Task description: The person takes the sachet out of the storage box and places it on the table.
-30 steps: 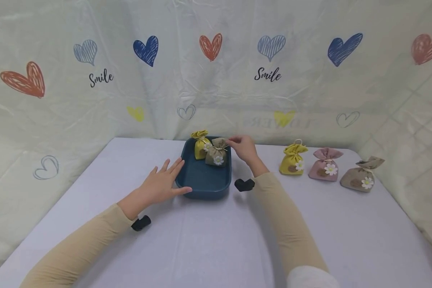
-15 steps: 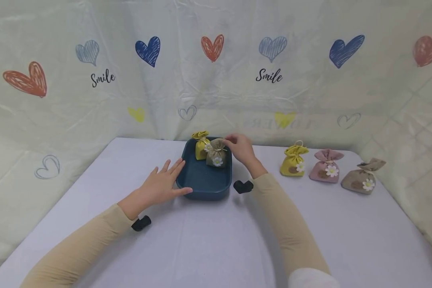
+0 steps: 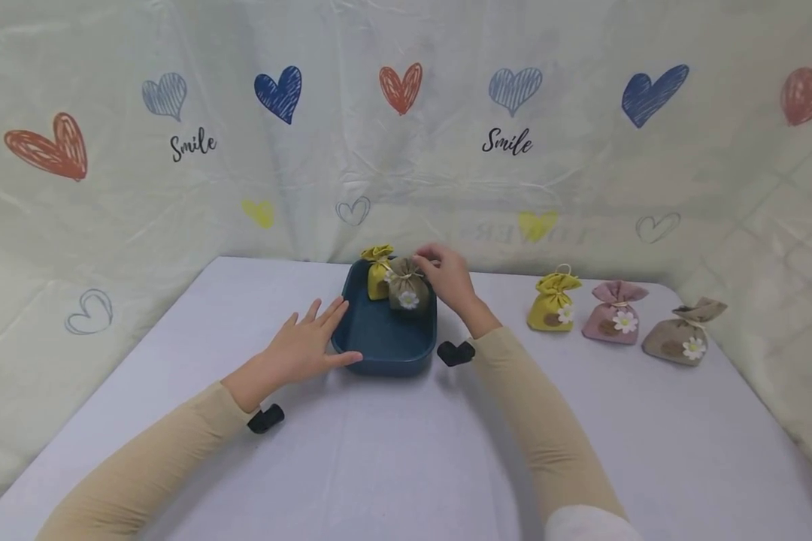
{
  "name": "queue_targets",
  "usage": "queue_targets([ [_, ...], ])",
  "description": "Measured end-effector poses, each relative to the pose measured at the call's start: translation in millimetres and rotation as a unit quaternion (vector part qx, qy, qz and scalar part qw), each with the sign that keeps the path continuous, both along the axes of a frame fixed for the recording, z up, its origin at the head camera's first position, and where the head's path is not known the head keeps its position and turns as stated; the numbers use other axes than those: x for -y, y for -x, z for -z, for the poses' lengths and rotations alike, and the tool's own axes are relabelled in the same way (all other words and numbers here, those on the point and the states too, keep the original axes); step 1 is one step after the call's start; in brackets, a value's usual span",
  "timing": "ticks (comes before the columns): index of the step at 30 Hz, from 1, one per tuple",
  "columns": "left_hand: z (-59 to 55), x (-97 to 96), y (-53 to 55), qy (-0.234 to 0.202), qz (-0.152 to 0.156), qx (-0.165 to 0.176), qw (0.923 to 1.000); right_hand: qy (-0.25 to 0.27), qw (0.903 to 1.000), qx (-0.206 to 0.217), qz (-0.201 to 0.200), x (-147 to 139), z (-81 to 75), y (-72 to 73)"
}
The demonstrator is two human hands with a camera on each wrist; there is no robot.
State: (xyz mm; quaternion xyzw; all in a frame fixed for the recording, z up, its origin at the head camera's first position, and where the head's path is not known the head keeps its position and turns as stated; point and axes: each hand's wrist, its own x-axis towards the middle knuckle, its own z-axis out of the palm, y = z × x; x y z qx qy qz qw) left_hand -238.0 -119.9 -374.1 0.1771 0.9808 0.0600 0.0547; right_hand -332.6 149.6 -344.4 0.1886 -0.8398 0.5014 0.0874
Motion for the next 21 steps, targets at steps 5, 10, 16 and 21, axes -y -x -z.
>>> queue_targets([
  [5,-0.9,-0.9,-1.1,0.000,-0.001,0.005,1.0000,0.029,0.9994,0.012,-0.013,-1,-5.2,-2.2],
  [10,-2.3,-1.1,-1.6,-0.002,0.000,0.008,1.0000,0.029,0.9994,0.006,-0.018,0,-10.3,-5.2],
  [16,-2.6,-1.0,-1.1,-0.001,-0.004,0.009,1.0000,0.043,0.9987,0.011,-0.025,0,-16.7,-9.7],
  [21,-2.8,-1.2,-1.3,0.001,-0.002,0.008,1.0000,0.056,0.9980,0.018,-0.021,-1,-20.4,-13.2],
])
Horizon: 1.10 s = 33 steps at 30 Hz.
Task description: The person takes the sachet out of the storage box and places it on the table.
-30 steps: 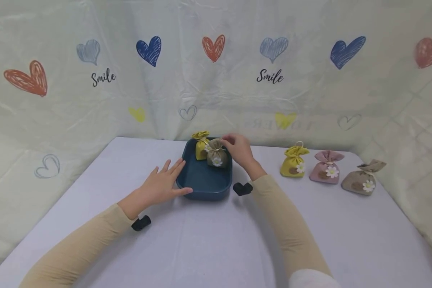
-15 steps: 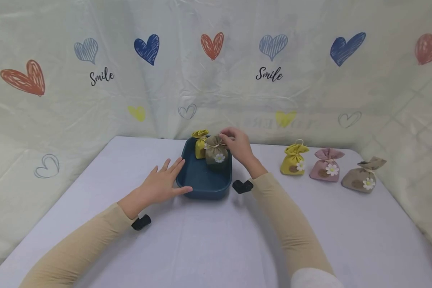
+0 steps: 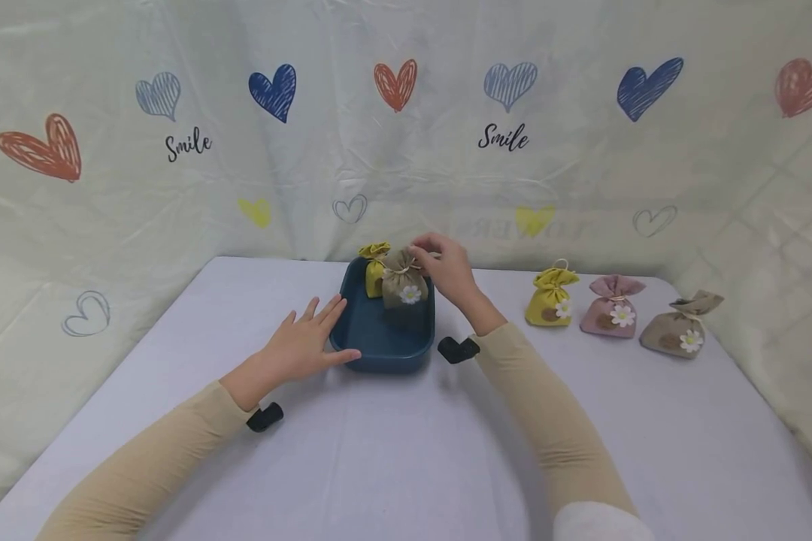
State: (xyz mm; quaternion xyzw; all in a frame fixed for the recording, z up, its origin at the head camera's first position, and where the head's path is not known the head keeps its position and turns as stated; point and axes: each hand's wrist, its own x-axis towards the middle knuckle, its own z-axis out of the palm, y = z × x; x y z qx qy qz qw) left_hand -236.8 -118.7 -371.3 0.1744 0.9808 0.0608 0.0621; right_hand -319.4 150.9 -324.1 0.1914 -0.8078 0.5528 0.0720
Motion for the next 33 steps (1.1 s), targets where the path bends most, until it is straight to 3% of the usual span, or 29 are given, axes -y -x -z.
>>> queue_targets([
  [15,2.3,1.1,0.2,0.000,-0.002,0.001,1.0000,0.012,0.9999,-0.008,0.008,-2,-12.1,-12.0],
  [28,3.5,1.2,0.6,-0.008,-0.002,-0.001,1.0000,0.074,0.9973,-0.002,-0.001,-23,-19.5,-27.7],
  [33,4.0,0.8,1.5,-0.011,-0.003,-0.001,0.9999,0.057,0.9984,-0.007,0.005,-29,-21.1,-37.4],
])
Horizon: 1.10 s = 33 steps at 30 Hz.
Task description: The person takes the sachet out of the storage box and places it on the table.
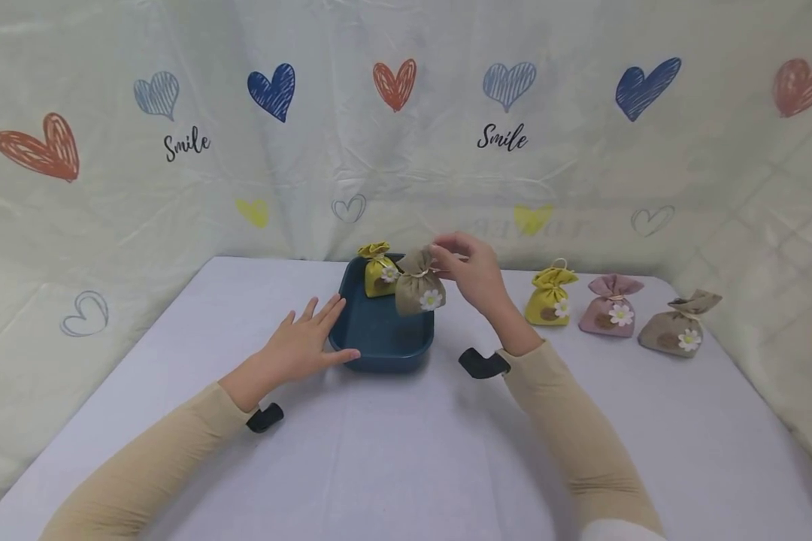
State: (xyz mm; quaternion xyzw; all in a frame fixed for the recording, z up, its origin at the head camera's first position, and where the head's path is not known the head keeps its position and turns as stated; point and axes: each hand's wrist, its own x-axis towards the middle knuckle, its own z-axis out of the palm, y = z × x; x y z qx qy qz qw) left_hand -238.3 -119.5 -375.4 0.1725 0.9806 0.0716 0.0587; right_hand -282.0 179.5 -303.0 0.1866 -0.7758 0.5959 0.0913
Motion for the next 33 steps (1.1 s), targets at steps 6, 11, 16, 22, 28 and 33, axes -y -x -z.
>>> queue_targets([
  [6,0.5,0.1,-0.9,0.001,0.000,0.001,1.0000,-0.022,0.9998,0.005,-0.002,-1,2.1,-7.3],
  [11,0.3,-0.1,-1.7,0.001,0.001,-0.001,1.0000,-0.030,0.9995,0.003,-0.011,-5,1.3,-12.5],
  [16,-0.6,-0.9,-2.4,-0.001,0.002,-0.001,1.0000,-0.041,0.9989,0.015,-0.016,-13,-5.3,-20.2],
  [22,-1.0,-1.0,-2.4,-0.002,0.002,0.000,1.0000,-0.049,0.9986,0.014,-0.017,-23,-12.2,-28.4],
  [28,-1.7,-0.3,-2.5,0.000,0.002,-0.001,1.0000,-0.058,0.9981,0.007,-0.021,-30,-14.3,-33.9],
  [33,-2.1,0.1,-2.8,0.006,0.000,-0.001,1.0000,-0.060,0.9980,-0.001,-0.021,-39,-11.9,-36.3],
])
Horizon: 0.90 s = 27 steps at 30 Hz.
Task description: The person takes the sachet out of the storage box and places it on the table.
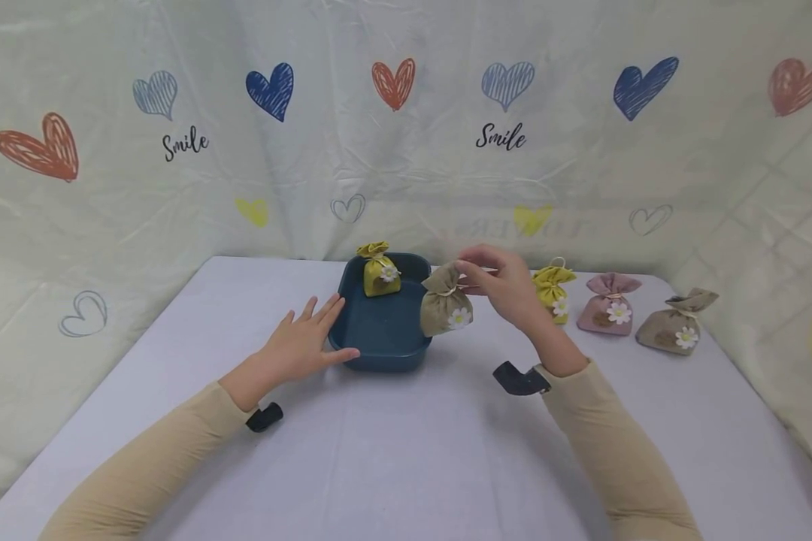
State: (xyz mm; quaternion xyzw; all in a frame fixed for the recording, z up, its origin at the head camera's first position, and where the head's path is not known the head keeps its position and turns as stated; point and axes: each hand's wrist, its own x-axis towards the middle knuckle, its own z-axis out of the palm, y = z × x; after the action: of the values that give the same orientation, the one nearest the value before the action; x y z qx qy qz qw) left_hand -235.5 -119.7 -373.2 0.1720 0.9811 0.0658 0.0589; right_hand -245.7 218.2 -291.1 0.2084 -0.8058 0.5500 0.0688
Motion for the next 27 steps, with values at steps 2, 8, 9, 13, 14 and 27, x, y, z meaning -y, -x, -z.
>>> queue_targets([
  [2,-0.4,0.0,0.1,0.001,0.000,0.001,1.0000,0.000,1.0000,-0.002,0.002,-4,0.9,-0.4],
  [8,-2.1,-0.5,0.3,0.000,0.000,0.001,1.0000,0.014,0.9999,-0.005,0.007,-16,3.8,0.3],
  [9,-2.6,-0.5,0.2,0.000,-0.001,0.001,1.0000,0.019,0.9998,-0.006,0.006,-19,4.4,0.6],
  [13,-3.5,-0.6,-0.2,-0.002,0.000,0.001,1.0000,0.038,0.9992,-0.010,0.007,-28,7.4,0.6],
  [14,-3.6,-0.7,-0.3,-0.002,0.000,0.002,1.0000,0.039,0.9991,-0.010,0.011,-30,8.2,0.4],
  [27,-2.2,-0.9,-0.7,-0.004,0.004,0.001,1.0000,0.046,0.9975,-0.006,0.054,-56,11.3,-9.0],
])
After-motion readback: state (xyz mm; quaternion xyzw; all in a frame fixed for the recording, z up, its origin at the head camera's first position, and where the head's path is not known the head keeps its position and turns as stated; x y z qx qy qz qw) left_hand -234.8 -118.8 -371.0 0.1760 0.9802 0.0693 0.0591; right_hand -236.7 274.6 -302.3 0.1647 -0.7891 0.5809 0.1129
